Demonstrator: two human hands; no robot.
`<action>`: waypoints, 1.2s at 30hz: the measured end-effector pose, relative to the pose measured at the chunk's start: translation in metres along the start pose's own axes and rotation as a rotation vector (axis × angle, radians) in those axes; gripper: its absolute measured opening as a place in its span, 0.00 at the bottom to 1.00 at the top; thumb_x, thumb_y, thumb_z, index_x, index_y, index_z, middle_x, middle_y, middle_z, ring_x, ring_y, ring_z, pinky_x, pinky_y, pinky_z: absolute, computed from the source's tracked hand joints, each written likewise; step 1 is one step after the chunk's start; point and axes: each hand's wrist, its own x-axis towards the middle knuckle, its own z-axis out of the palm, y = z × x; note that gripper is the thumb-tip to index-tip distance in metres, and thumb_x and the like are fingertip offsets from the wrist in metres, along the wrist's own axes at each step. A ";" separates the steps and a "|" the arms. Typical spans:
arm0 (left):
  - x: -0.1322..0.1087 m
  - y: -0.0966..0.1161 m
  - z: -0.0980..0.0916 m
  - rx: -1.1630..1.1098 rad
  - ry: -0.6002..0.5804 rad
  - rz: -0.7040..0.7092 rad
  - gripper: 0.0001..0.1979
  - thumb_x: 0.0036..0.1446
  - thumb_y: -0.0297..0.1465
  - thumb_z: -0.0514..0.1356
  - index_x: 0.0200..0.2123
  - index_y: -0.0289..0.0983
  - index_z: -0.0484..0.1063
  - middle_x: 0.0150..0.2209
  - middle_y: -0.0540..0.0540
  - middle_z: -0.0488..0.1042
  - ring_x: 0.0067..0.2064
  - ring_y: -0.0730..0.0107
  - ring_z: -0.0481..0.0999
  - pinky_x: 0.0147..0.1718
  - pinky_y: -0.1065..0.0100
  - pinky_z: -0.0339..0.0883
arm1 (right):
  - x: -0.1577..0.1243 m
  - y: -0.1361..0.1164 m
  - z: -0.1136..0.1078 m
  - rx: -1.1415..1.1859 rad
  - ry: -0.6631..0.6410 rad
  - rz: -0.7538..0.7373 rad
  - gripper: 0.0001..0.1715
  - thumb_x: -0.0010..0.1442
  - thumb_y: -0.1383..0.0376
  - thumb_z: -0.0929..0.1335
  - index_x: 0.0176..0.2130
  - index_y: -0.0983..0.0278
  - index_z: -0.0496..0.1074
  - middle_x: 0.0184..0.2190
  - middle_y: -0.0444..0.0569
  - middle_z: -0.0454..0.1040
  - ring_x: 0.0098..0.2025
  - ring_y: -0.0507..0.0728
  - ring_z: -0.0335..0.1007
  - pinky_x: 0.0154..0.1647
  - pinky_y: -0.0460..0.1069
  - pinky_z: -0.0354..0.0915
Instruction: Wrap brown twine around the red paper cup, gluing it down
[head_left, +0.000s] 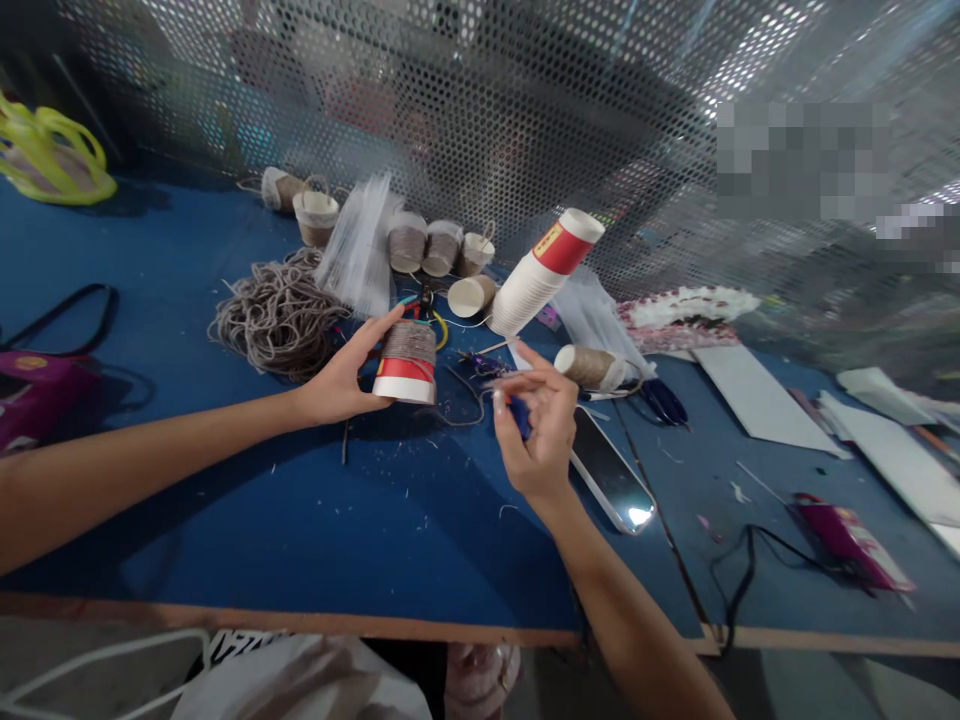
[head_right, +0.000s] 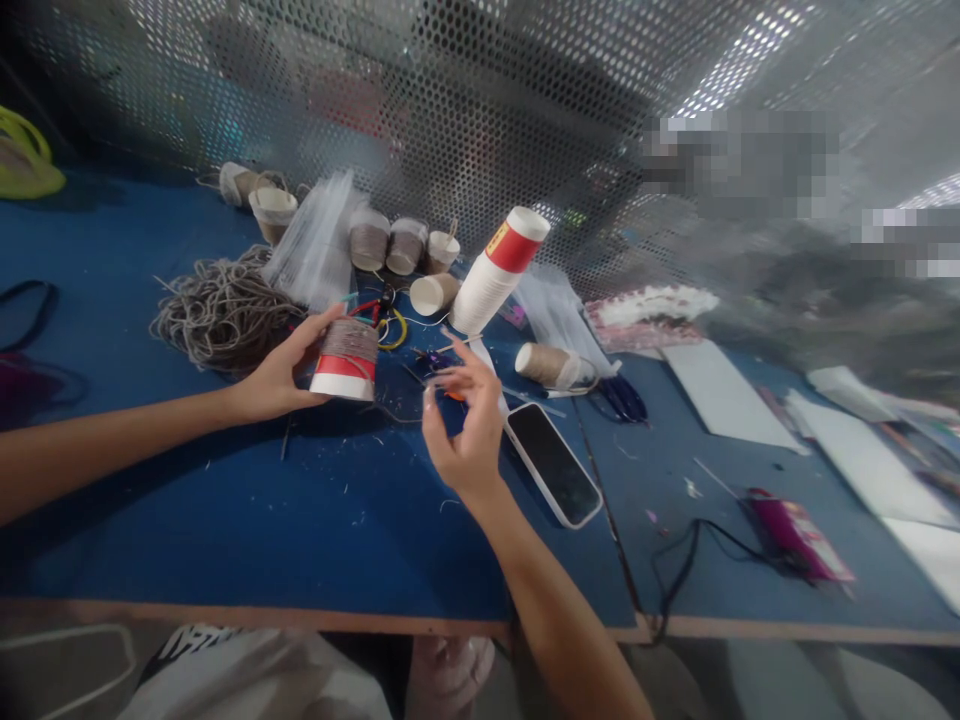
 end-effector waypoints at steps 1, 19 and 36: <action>0.000 0.000 0.000 -0.011 -0.009 -0.004 0.50 0.46 0.27 0.70 0.69 0.47 0.52 0.67 0.38 0.59 0.67 0.43 0.62 0.62 0.45 0.64 | -0.004 -0.006 0.002 0.176 -0.099 0.000 0.13 0.64 0.63 0.64 0.49 0.58 0.59 0.58 0.57 0.67 0.34 0.52 0.72 0.38 0.54 0.73; 0.002 0.009 0.003 -0.180 -0.065 0.017 0.41 0.46 0.31 0.72 0.62 0.45 0.60 0.61 0.38 0.68 0.60 0.47 0.72 0.58 0.49 0.70 | -0.011 -0.015 0.010 0.695 -0.508 0.292 0.14 0.63 0.54 0.66 0.41 0.58 0.58 0.61 0.57 0.67 0.20 0.43 0.60 0.24 0.47 0.72; 0.001 0.002 0.003 -0.249 -0.053 -0.007 0.39 0.46 0.36 0.73 0.59 0.43 0.60 0.60 0.36 0.68 0.60 0.46 0.72 0.58 0.49 0.68 | -0.017 -0.013 0.011 0.727 -0.198 0.186 0.10 0.63 0.57 0.65 0.42 0.57 0.59 0.57 0.51 0.70 0.19 0.45 0.63 0.22 0.49 0.72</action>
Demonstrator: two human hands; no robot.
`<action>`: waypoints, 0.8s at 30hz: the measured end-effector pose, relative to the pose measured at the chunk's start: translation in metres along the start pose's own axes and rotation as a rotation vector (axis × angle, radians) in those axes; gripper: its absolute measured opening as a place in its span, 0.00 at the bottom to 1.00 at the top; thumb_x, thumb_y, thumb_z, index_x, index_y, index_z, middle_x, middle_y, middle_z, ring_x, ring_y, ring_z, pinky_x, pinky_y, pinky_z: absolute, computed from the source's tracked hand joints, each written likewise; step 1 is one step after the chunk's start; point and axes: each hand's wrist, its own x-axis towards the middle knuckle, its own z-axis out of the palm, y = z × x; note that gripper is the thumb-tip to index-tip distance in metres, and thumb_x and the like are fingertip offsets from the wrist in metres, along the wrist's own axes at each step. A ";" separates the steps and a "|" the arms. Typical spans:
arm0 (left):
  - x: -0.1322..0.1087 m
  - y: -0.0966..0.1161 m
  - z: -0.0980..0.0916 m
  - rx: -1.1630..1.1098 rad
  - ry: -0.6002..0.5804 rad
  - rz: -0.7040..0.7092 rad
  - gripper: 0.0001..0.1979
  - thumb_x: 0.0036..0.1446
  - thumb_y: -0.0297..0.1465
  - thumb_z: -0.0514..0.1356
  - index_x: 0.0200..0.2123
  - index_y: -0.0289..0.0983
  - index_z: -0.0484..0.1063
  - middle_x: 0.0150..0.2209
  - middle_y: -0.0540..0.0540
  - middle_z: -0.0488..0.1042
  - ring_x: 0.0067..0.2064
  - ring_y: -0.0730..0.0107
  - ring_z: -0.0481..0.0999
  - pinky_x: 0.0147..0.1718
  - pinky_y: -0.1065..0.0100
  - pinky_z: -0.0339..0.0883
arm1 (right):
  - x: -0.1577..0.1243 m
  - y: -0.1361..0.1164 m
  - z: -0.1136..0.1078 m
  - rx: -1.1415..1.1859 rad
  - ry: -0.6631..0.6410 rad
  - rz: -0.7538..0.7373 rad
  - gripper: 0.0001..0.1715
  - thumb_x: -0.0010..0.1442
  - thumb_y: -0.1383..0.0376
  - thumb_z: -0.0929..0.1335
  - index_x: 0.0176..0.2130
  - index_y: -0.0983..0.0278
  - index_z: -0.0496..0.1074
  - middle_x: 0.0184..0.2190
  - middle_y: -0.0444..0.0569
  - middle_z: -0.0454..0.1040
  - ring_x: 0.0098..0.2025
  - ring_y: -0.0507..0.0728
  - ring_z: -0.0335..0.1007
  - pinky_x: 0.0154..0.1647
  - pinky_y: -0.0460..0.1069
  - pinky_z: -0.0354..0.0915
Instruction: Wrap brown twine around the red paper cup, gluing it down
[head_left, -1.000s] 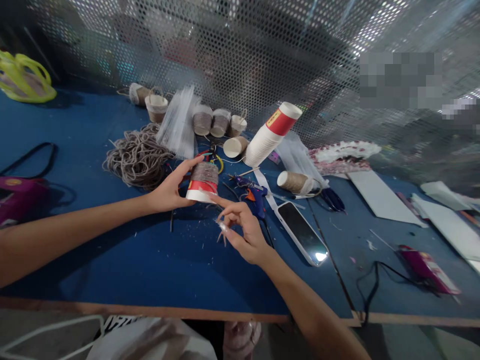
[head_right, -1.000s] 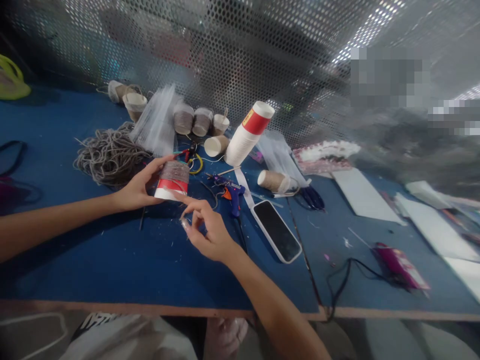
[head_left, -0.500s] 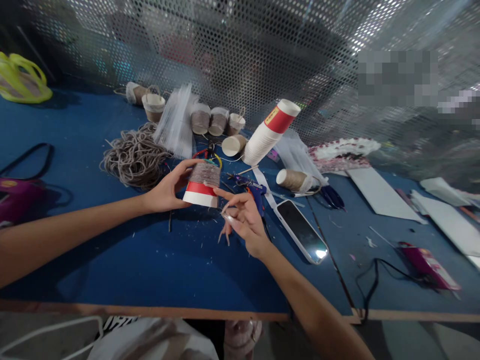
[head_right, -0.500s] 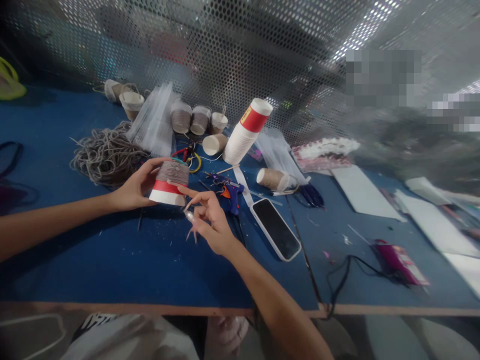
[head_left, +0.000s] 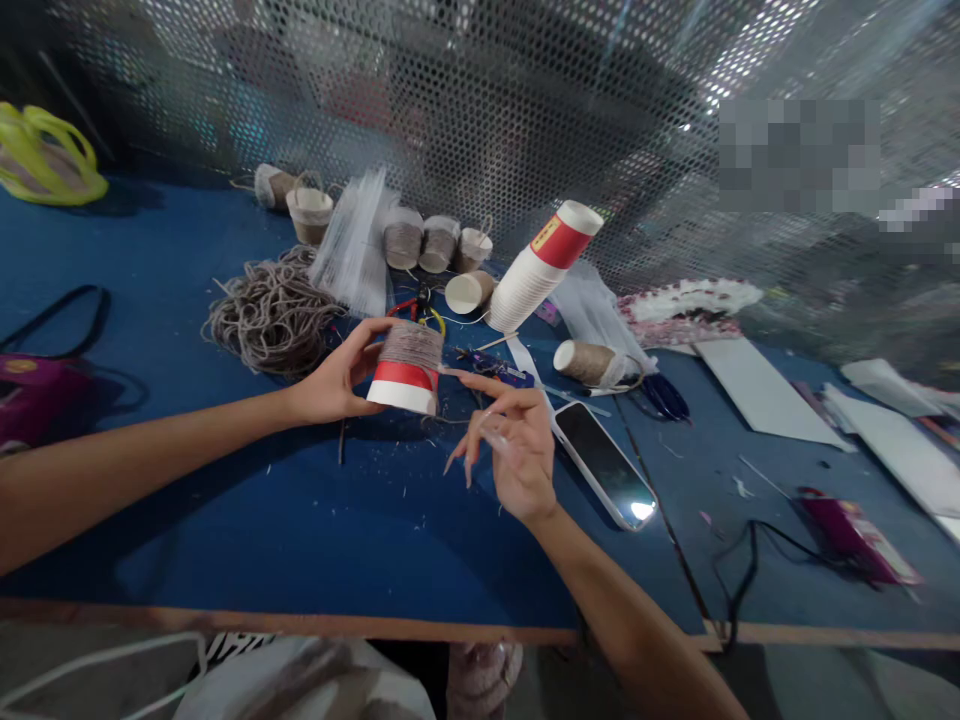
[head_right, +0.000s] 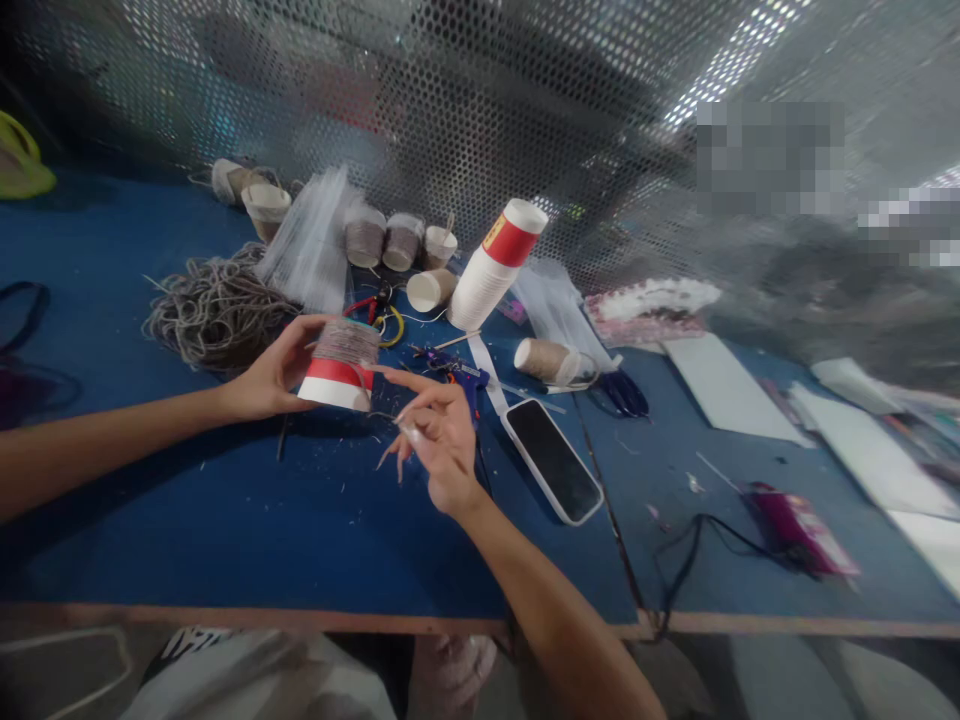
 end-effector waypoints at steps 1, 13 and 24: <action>0.000 0.001 0.000 -0.011 0.001 -0.013 0.40 0.45 0.35 0.73 0.59 0.43 0.60 0.60 0.36 0.68 0.60 0.46 0.71 0.58 0.49 0.68 | -0.001 0.000 0.001 0.040 -0.071 0.007 0.10 0.63 0.57 0.66 0.42 0.57 0.61 0.58 0.51 0.70 0.20 0.44 0.64 0.24 0.49 0.73; 0.001 0.005 0.002 -0.077 -0.012 -0.028 0.42 0.43 0.33 0.75 0.59 0.45 0.60 0.67 0.36 0.59 0.64 0.47 0.67 0.59 0.50 0.67 | 0.000 0.006 -0.004 0.082 -0.161 0.085 0.10 0.64 0.56 0.67 0.43 0.58 0.67 0.59 0.52 0.71 0.20 0.44 0.65 0.26 0.47 0.73; 0.003 0.007 0.001 -0.133 0.010 -0.011 0.40 0.43 0.38 0.75 0.58 0.44 0.60 0.68 0.36 0.58 0.68 0.45 0.61 0.62 0.49 0.63 | 0.006 0.007 -0.004 0.119 0.084 0.035 0.07 0.62 0.59 0.66 0.38 0.60 0.67 0.51 0.50 0.77 0.17 0.45 0.66 0.20 0.47 0.74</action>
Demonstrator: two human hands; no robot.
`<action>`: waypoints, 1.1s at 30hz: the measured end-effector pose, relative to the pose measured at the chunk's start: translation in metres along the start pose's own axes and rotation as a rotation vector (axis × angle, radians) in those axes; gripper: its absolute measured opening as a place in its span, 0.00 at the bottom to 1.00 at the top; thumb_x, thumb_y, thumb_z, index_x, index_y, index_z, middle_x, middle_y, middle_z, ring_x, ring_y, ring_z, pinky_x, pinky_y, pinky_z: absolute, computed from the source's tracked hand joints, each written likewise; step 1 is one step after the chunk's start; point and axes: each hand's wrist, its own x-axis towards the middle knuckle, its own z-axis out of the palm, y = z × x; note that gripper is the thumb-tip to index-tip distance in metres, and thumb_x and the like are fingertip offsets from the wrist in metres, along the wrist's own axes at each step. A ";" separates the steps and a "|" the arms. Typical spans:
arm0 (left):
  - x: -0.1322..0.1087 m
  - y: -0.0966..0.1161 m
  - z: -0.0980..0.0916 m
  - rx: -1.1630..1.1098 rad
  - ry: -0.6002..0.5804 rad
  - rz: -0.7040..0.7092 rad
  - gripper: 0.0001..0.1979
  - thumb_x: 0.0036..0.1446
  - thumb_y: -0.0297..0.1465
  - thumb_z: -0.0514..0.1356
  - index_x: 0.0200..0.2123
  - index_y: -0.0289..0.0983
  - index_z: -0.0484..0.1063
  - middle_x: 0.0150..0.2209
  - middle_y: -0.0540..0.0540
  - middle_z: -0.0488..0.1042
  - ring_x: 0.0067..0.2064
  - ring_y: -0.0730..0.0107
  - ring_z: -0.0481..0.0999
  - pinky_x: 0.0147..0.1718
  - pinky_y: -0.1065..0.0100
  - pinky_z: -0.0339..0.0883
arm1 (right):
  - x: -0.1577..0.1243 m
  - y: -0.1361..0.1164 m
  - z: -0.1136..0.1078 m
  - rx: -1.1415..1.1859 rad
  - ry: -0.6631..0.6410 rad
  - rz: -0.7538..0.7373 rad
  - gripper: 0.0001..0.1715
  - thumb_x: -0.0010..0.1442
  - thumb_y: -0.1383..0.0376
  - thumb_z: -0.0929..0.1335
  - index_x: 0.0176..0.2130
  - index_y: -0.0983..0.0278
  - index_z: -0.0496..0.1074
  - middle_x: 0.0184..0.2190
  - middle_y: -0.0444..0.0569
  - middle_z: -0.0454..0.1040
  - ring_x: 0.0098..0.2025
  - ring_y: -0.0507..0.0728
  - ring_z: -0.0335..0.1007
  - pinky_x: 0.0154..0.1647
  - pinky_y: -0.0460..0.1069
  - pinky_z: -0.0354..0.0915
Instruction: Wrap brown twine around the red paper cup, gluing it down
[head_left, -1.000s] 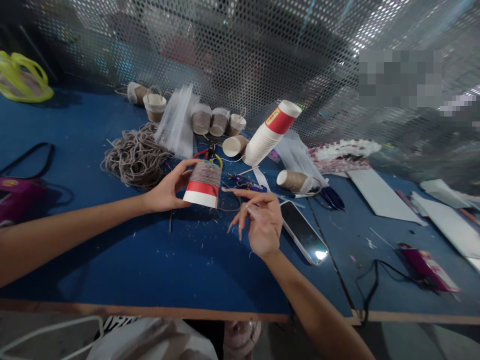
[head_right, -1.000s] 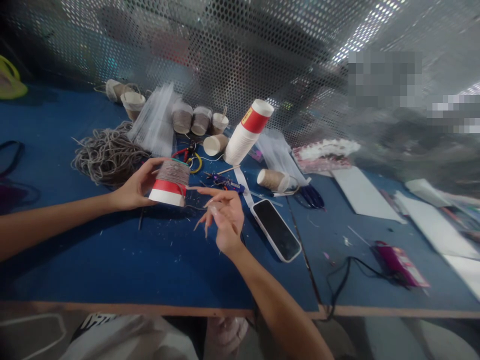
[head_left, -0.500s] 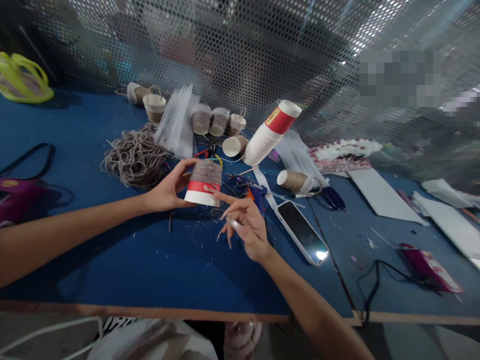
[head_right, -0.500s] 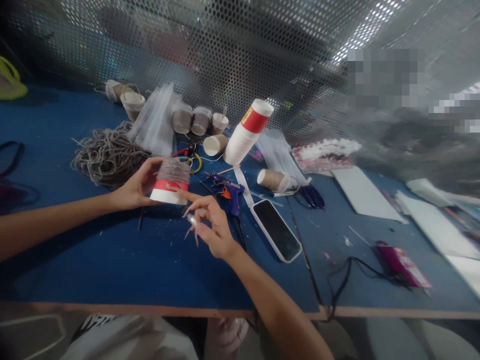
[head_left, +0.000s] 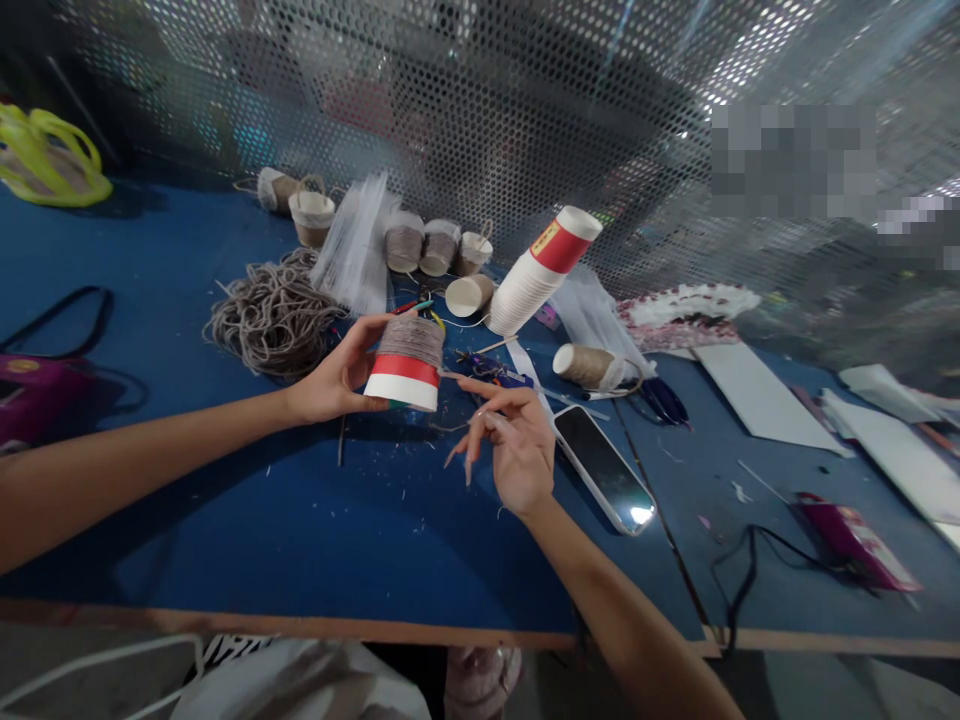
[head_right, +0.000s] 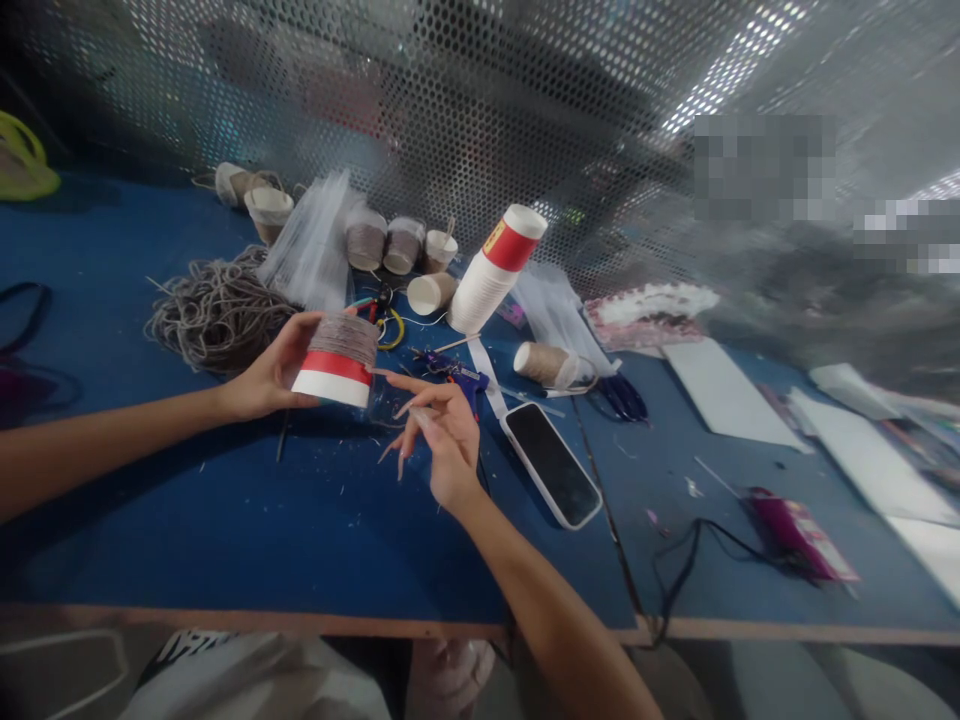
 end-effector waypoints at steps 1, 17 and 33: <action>0.000 -0.001 0.000 -0.004 0.008 0.008 0.40 0.43 0.37 0.75 0.58 0.45 0.60 0.68 0.37 0.59 0.67 0.45 0.62 0.61 0.49 0.63 | 0.001 0.000 -0.001 -0.010 0.039 -0.016 0.06 0.62 0.60 0.66 0.38 0.60 0.67 0.49 0.49 0.78 0.16 0.45 0.65 0.19 0.47 0.73; 0.001 0.007 0.003 -0.065 -0.028 -0.142 0.42 0.42 0.36 0.76 0.56 0.45 0.56 0.67 0.36 0.59 0.68 0.42 0.59 0.62 0.45 0.60 | -0.007 -0.005 0.005 0.076 -0.243 0.090 0.15 0.61 0.53 0.68 0.43 0.58 0.67 0.61 0.53 0.70 0.22 0.45 0.68 0.28 0.49 0.74; 0.000 0.001 -0.003 0.011 -0.060 -0.117 0.45 0.41 0.40 0.76 0.59 0.46 0.56 0.63 0.36 0.66 0.62 0.44 0.70 0.57 0.46 0.68 | 0.005 -0.005 0.002 -0.056 0.161 -0.025 0.14 0.59 0.58 0.70 0.40 0.56 0.61 0.41 0.43 0.70 0.21 0.46 0.66 0.15 0.43 0.67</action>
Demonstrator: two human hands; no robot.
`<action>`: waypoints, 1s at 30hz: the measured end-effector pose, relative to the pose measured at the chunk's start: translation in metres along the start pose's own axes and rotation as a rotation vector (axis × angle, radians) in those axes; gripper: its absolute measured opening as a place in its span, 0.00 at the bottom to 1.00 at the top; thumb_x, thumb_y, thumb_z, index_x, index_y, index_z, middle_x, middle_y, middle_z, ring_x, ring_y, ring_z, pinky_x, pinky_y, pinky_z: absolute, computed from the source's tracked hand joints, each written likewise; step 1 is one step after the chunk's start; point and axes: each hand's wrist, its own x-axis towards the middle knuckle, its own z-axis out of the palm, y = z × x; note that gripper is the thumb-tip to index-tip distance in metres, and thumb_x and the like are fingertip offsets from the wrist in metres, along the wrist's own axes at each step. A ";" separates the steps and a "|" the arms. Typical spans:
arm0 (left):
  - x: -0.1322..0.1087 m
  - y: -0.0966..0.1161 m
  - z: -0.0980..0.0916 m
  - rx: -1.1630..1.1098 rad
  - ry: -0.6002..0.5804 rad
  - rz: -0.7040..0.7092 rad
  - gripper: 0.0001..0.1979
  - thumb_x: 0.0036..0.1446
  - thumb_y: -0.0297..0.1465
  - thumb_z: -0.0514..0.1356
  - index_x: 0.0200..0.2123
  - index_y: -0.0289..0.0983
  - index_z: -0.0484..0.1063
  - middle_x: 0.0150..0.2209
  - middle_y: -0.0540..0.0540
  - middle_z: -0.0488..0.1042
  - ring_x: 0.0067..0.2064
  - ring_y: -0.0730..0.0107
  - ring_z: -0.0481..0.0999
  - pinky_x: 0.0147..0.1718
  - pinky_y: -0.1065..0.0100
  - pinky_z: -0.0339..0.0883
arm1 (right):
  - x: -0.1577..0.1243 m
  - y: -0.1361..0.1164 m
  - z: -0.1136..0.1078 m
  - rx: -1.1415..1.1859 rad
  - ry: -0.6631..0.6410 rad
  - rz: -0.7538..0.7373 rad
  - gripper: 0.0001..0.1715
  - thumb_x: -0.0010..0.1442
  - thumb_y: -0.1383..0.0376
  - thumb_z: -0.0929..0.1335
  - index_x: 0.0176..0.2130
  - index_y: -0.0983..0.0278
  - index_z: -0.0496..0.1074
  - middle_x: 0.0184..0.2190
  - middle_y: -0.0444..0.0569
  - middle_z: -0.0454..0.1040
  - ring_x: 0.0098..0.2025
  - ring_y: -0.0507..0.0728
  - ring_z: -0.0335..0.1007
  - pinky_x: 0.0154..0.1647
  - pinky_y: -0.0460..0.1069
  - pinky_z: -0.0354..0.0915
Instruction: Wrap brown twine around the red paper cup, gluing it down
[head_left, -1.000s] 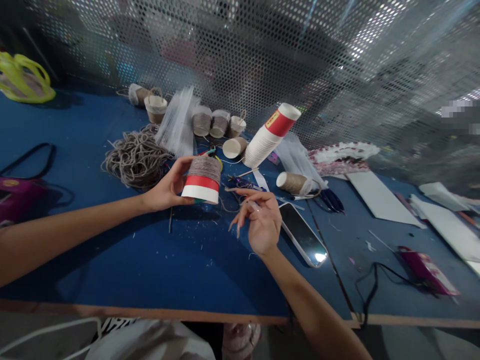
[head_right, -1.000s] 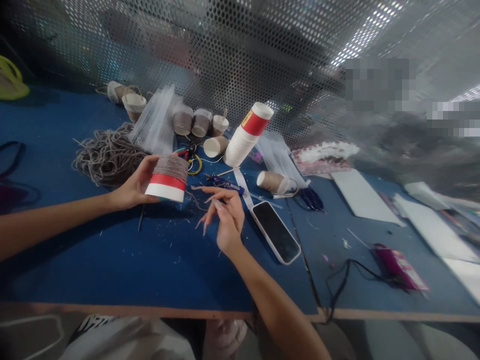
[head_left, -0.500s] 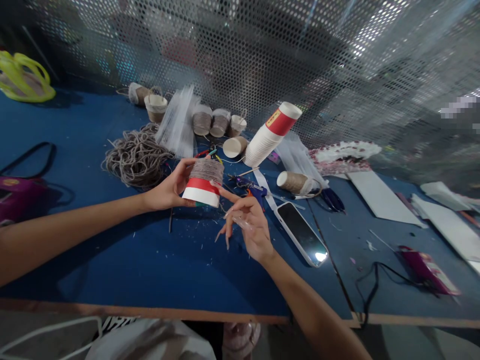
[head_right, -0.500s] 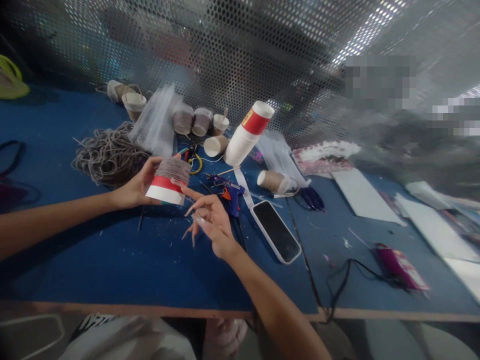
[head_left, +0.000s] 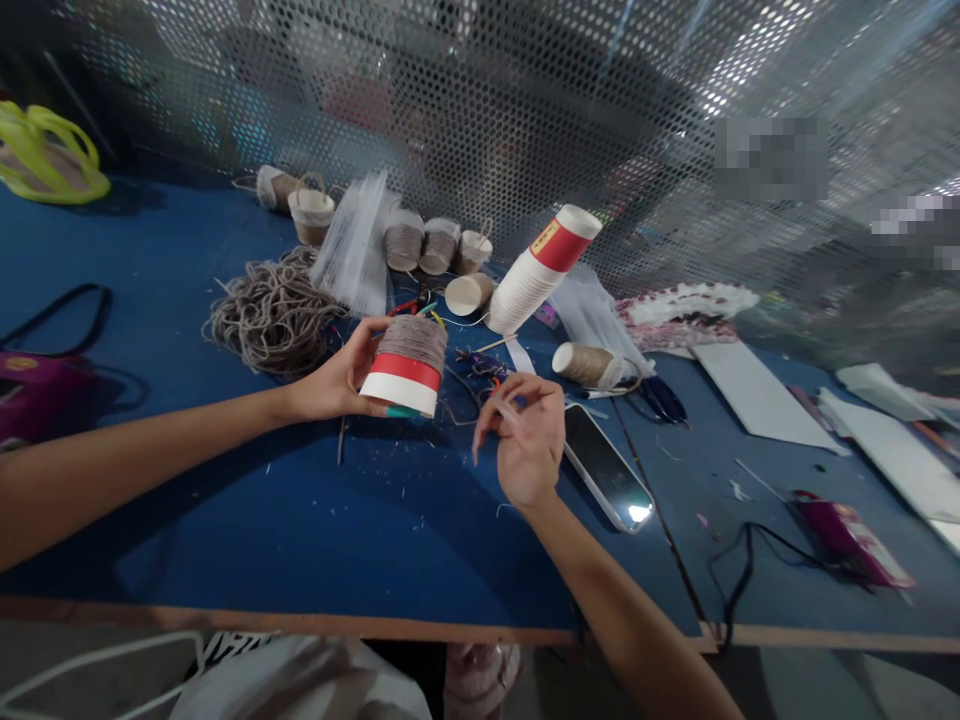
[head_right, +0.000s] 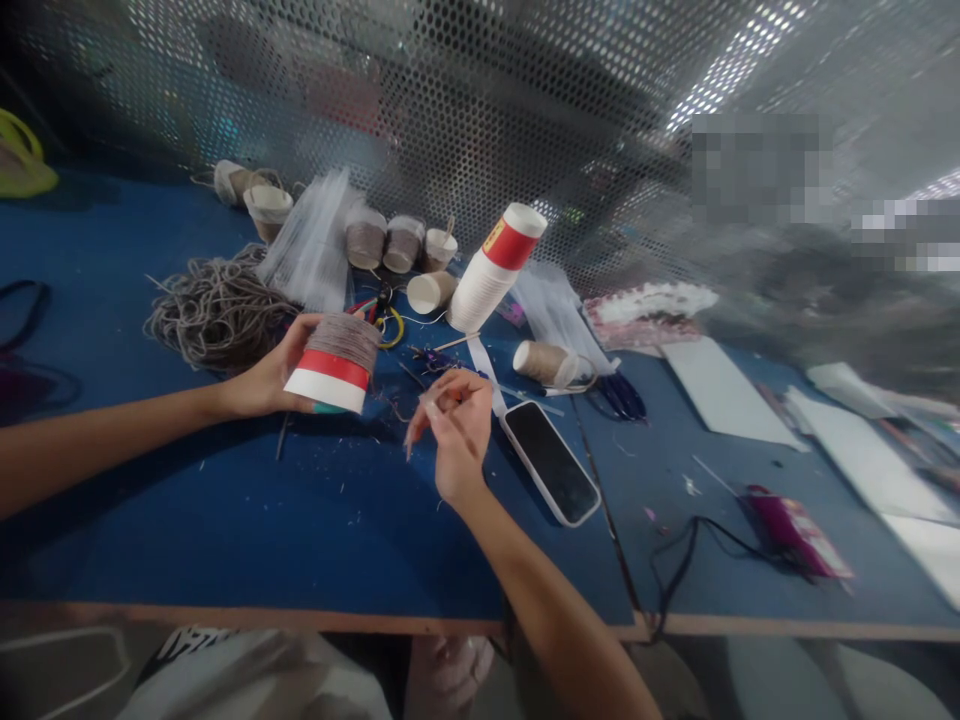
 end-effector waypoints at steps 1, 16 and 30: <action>0.000 0.000 0.000 0.004 -0.005 0.002 0.45 0.41 0.39 0.76 0.59 0.46 0.56 0.62 0.36 0.66 0.61 0.44 0.70 0.57 0.46 0.68 | 0.000 0.001 0.000 -0.053 0.002 -0.022 0.18 0.57 0.58 0.71 0.43 0.55 0.60 0.44 0.44 0.68 0.24 0.46 0.67 0.16 0.43 0.68; -0.005 0.003 0.010 0.333 -0.139 0.135 0.56 0.37 0.34 0.78 0.67 0.45 0.52 0.67 0.32 0.58 0.66 0.41 0.64 0.63 0.44 0.59 | -0.002 0.008 0.004 -0.481 -0.336 -0.223 0.49 0.49 0.66 0.76 0.62 0.52 0.53 0.63 0.58 0.65 0.38 0.57 0.76 0.26 0.51 0.75; -0.005 0.004 0.011 0.409 -0.043 0.220 0.46 0.46 0.35 0.74 0.66 0.45 0.57 0.63 0.34 0.62 0.64 0.44 0.66 0.58 0.46 0.68 | 0.001 0.006 0.002 -0.653 -0.340 -0.323 0.49 0.51 0.70 0.73 0.66 0.52 0.52 0.63 0.58 0.66 0.38 0.59 0.77 0.25 0.54 0.75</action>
